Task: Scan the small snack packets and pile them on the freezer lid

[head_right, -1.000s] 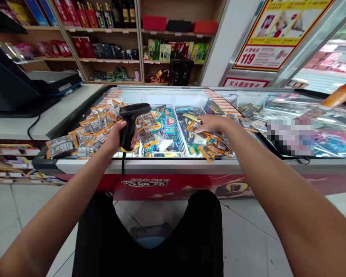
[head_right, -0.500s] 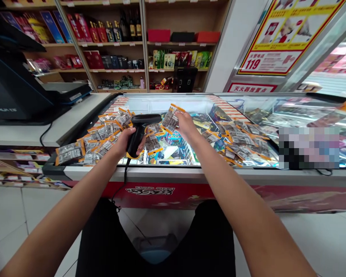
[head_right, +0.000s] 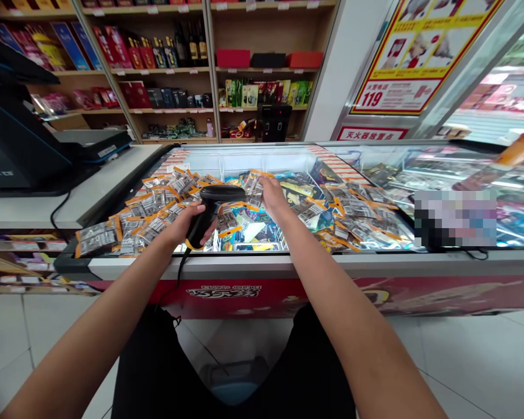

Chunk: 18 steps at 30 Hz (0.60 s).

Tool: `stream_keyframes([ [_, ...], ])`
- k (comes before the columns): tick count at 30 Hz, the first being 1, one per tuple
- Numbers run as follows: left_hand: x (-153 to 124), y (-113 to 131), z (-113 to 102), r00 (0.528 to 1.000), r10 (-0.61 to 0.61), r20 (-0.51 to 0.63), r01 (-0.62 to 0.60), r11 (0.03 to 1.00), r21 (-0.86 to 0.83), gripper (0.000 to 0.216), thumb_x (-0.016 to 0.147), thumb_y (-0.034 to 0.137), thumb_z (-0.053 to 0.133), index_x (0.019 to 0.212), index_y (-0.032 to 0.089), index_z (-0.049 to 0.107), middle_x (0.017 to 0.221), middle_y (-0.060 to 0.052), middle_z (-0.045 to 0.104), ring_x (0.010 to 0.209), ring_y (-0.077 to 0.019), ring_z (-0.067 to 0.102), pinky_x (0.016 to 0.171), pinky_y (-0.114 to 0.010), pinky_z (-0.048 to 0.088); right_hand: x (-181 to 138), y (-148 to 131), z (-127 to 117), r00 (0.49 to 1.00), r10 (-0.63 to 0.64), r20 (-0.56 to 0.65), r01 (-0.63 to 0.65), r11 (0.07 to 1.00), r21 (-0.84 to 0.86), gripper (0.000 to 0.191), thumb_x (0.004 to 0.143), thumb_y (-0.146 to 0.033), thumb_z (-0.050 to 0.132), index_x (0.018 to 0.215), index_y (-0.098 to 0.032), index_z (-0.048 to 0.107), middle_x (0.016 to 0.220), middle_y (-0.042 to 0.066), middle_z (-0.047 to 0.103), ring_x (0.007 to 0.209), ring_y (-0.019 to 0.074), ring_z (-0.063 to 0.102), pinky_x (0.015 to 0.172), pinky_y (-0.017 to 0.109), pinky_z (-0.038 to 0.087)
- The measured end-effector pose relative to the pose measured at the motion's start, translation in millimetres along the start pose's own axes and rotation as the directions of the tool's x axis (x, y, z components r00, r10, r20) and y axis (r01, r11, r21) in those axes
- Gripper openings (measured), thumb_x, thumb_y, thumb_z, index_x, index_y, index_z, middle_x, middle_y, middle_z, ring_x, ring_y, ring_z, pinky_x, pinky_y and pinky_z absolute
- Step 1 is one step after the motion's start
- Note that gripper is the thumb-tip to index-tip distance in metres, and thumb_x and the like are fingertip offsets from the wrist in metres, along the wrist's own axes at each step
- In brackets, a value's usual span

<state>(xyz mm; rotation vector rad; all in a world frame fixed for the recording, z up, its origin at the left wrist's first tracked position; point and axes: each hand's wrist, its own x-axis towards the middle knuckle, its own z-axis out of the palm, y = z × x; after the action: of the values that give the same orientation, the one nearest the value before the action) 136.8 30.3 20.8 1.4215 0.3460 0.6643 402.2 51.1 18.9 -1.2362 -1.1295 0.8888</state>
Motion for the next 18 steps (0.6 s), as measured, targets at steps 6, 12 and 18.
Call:
stream_keyframes([
  [6,4,0,-6,0.975,0.14,-0.174,-0.153,0.986,-0.066,0.064,0.082,0.074,0.07,0.11,0.016,0.067,0.052,0.004,0.061,0.03,-0.0172,0.051,0.034,-0.027,0.038,-10,6,15,0.976,-0.12,0.18,0.214,0.673,-0.708,0.045,0.095,-0.059,0.083,0.116,-0.019,0.082,0.124,0.018,0.078,0.13,0.0418,0.07,0.118,0.06,0.054],
  [12,4,-2,-8,0.974,0.124,-0.188,-0.145,0.984,-0.101,0.059,0.08,0.072,0.072,0.105,0.018,0.067,0.052,0.003,0.063,0.029,-0.0176,0.052,0.033,-0.027,0.039,-22,-15,-34,0.976,-0.203,0.076,0.128,0.258,-0.958,0.064,0.109,-0.062,0.058,0.144,-0.012,0.077,0.144,0.033,0.07,0.143,0.0559,0.058,0.116,0.075,0.047],
  [18,5,1,-2,0.984,0.115,-0.14,-0.127,0.989,-0.077,0.066,0.081,0.073,0.074,0.113,0.016,0.067,0.051,0.003,0.063,0.03,-0.0184,0.053,0.033,-0.027,0.041,-13,-28,-125,0.958,0.279,-0.059,-0.054,-0.026,-0.998,0.054,0.093,-0.058,0.081,0.126,-0.015,0.083,0.137,0.03,0.078,0.134,0.0536,0.071,0.108,0.064,0.058],
])
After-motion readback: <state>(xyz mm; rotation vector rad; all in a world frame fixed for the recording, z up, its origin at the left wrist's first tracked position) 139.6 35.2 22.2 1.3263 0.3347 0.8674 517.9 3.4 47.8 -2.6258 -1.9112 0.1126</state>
